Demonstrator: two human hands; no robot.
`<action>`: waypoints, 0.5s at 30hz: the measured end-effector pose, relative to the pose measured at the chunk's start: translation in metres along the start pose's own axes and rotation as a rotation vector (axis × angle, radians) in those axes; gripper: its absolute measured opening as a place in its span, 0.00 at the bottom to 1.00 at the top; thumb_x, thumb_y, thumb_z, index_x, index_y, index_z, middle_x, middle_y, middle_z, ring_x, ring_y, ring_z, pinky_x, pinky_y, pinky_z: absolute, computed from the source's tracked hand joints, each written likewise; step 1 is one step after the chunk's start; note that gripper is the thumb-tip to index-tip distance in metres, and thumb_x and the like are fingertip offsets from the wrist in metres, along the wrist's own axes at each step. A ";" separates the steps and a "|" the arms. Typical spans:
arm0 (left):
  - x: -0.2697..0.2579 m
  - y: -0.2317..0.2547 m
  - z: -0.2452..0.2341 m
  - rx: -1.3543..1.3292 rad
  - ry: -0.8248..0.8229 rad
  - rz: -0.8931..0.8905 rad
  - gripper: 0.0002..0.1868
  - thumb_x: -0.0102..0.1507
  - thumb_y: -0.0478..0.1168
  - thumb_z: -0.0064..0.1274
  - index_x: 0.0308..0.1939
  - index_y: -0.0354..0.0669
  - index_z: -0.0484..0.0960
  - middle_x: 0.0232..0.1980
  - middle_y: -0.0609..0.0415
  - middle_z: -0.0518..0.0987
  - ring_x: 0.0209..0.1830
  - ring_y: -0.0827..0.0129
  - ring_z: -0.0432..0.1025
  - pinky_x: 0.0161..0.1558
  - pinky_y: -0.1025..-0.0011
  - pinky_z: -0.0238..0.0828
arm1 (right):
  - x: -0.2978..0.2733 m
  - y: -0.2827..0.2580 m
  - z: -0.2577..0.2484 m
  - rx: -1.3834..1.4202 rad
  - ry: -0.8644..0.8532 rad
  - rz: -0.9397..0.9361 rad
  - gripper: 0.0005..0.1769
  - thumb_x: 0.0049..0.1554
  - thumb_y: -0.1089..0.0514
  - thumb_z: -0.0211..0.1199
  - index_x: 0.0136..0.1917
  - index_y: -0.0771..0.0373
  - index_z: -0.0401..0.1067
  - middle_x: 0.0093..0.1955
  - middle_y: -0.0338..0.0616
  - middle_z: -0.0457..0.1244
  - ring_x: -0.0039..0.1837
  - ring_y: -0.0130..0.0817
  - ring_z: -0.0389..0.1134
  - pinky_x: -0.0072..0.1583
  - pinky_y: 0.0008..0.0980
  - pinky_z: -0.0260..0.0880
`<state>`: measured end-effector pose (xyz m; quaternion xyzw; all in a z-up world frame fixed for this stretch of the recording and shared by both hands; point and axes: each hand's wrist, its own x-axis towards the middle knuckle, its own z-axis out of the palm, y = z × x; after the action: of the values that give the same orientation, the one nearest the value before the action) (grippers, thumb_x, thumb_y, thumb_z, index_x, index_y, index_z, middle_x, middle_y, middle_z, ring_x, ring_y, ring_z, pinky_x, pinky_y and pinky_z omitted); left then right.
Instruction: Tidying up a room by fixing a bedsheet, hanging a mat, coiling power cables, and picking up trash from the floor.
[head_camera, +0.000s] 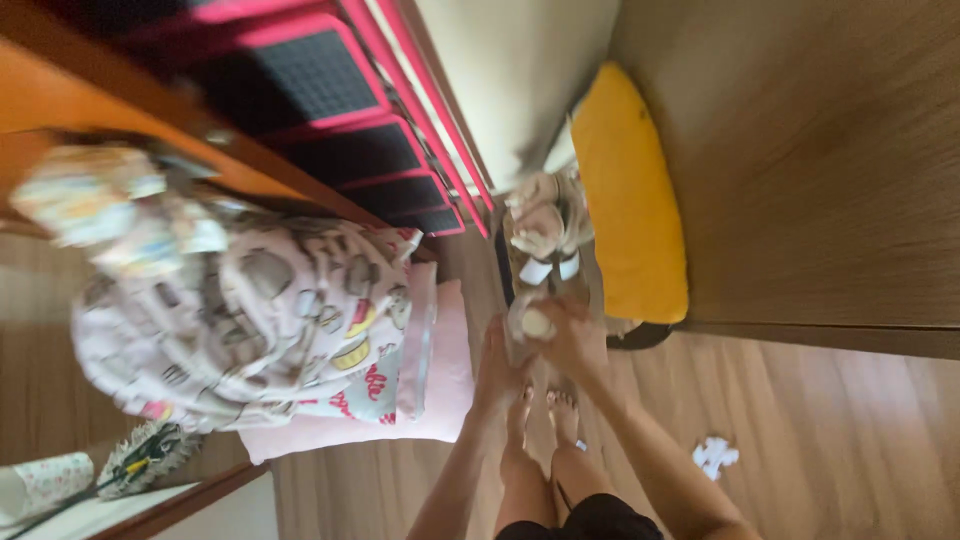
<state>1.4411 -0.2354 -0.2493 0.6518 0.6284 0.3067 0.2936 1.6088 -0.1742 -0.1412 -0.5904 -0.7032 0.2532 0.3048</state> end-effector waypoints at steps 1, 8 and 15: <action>0.004 0.036 -0.027 -0.001 0.030 -0.002 0.53 0.59 0.48 0.69 0.75 0.27 0.51 0.75 0.27 0.57 0.76 0.37 0.53 0.72 0.53 0.51 | -0.001 -0.029 -0.026 -0.001 -0.006 -0.029 0.28 0.43 0.47 0.76 0.57 0.50 0.76 0.57 0.41 0.67 0.59 0.42 0.70 0.57 0.42 0.72; -0.052 0.163 -0.134 -0.135 0.256 0.010 0.59 0.46 0.49 0.76 0.74 0.36 0.57 0.69 0.34 0.68 0.70 0.44 0.65 0.67 0.54 0.61 | -0.012 -0.154 -0.130 0.183 -0.238 -0.153 0.32 0.42 0.52 0.78 0.61 0.54 0.76 0.52 0.42 0.68 0.54 0.40 0.73 0.53 0.41 0.74; -0.105 0.195 -0.203 -0.277 0.457 -0.284 0.59 0.45 0.51 0.76 0.74 0.35 0.60 0.63 0.38 0.77 0.63 0.51 0.75 0.60 0.60 0.74 | -0.018 -0.172 -0.082 0.749 -0.718 -0.144 0.60 0.46 0.50 0.79 0.81 0.62 0.47 0.74 0.51 0.56 0.74 0.41 0.60 0.71 0.42 0.64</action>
<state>1.4078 -0.3481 0.0270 0.4252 0.7151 0.4842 0.2708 1.5543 -0.2225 0.0353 -0.2672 -0.6635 0.6522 0.2512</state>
